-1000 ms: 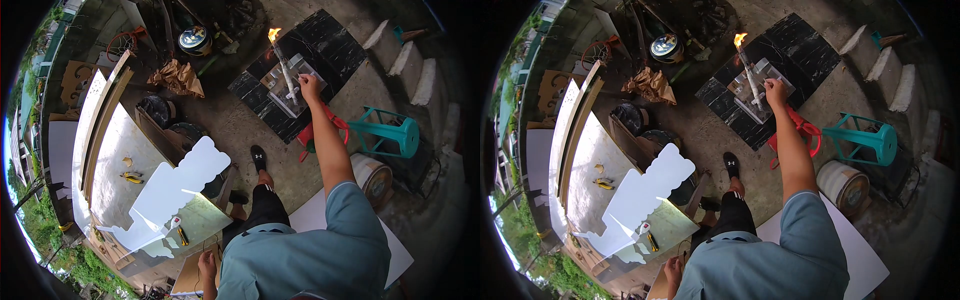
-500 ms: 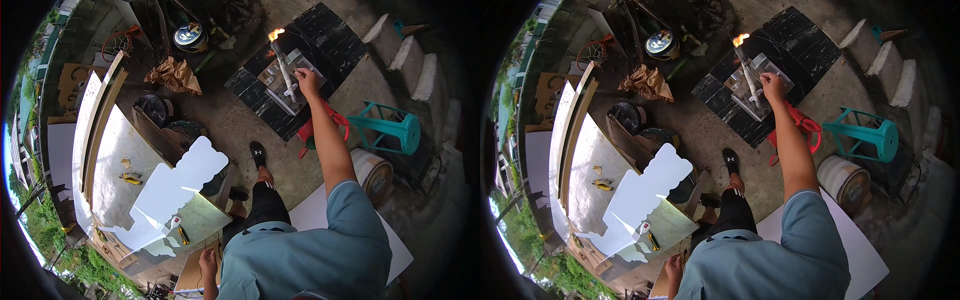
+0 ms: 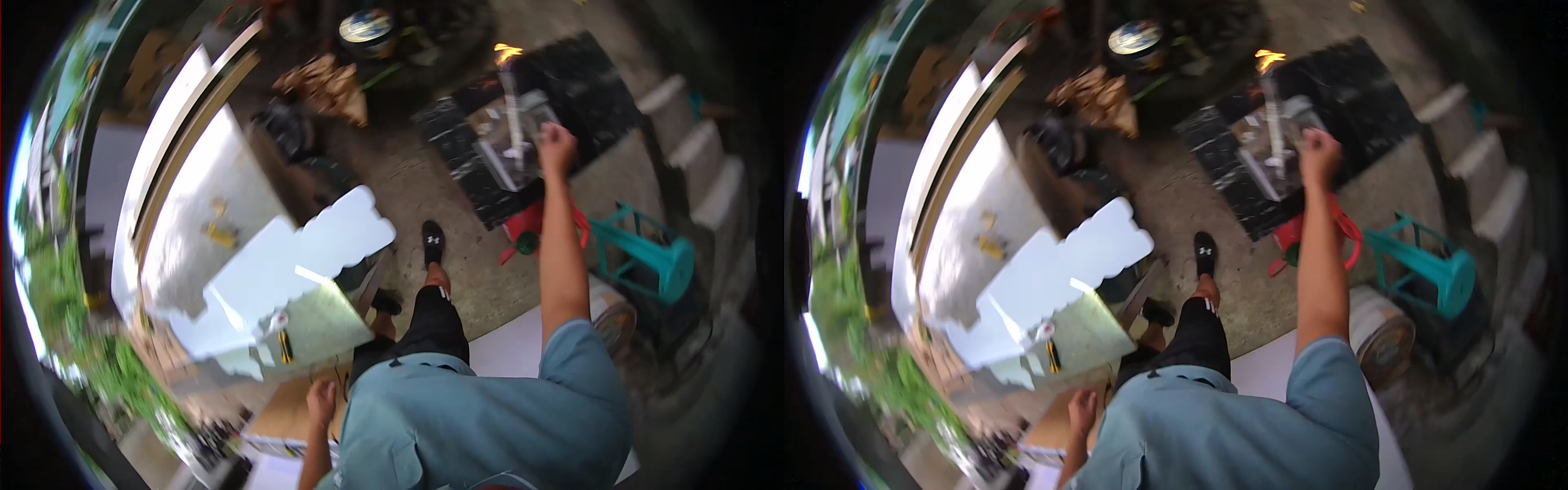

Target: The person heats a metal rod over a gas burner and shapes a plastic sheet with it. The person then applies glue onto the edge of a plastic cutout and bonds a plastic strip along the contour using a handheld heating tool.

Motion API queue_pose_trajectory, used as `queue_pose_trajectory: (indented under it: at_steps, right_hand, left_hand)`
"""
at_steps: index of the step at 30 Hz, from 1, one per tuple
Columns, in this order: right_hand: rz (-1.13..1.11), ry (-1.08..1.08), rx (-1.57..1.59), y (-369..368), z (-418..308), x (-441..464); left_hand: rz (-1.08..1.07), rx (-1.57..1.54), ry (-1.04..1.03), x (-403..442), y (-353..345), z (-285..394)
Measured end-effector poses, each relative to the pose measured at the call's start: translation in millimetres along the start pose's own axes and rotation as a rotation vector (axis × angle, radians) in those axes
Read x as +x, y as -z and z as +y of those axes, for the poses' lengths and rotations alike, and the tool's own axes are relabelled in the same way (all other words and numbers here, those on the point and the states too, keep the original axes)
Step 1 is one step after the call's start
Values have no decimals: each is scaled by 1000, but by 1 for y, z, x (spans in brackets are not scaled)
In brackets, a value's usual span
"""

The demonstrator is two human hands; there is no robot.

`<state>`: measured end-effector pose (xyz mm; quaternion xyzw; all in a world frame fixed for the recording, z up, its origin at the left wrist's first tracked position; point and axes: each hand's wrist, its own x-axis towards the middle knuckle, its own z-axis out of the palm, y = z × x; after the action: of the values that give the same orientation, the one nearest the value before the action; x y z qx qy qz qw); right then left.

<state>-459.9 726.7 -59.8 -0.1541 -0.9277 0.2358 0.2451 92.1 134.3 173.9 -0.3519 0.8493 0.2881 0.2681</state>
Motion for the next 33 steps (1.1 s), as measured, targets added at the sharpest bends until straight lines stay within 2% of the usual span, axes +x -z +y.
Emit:
queue_pose_trajectory:
  at_steps: [1,2,3,4,5,8,11,12,13,15,16,17,20,22,25,27,30,33]
  right_hand:
    - [-33,-140,288,5,-3,-4]
    - [22,-86,98,8,1,-8]
    - [60,-94,216,-5,25,-15]
    - [98,-74,233,3,16,-25]
    - [91,-126,226,13,-1,-37]
    - [-36,-47,297,32,-73,-79]
    - [-318,52,287,54,-168,-138]
    - [-335,220,286,63,-206,-162]
    - [-447,229,410,70,-240,-186]
    - [-587,476,429,93,-311,-231]
    - [-665,534,460,102,-339,-256]
    - [-715,694,441,110,-366,-278]
    - [-985,734,487,117,-423,-359]
    - [-1058,814,481,115,-453,-413]
    - [-1143,755,419,111,-506,-485]
    - [-1214,545,337,102,-536,-521]
    - [-1122,451,239,84,-568,-555]
    - [-1014,490,230,48,-559,-572]
  left_hand:
    - [-1,-21,-17,2,-1,-6]
    - [51,49,-73,1,0,0]
    - [55,28,-42,0,0,-1]
    - [47,12,6,0,-4,-11]
    - [66,19,-6,-1,-4,-13]
    - [149,-122,27,-6,-6,-19]
    - [207,-182,48,-7,-7,-49]
    - [215,-211,66,-7,-7,-64]
    - [260,-246,83,-7,-6,-80]
    - [304,-303,106,-3,-5,-118]
    - [368,-327,118,-1,-4,-141]
    - [432,-350,125,3,-3,-165]
    - [480,-451,137,17,0,-237]
    - [486,-445,110,26,3,-277]
    - [471,-401,-13,50,9,-306]
    - [493,-270,-168,71,15,-302]
    - [486,-159,-311,95,39,-257]
    - [515,-125,-409,125,41,-224]
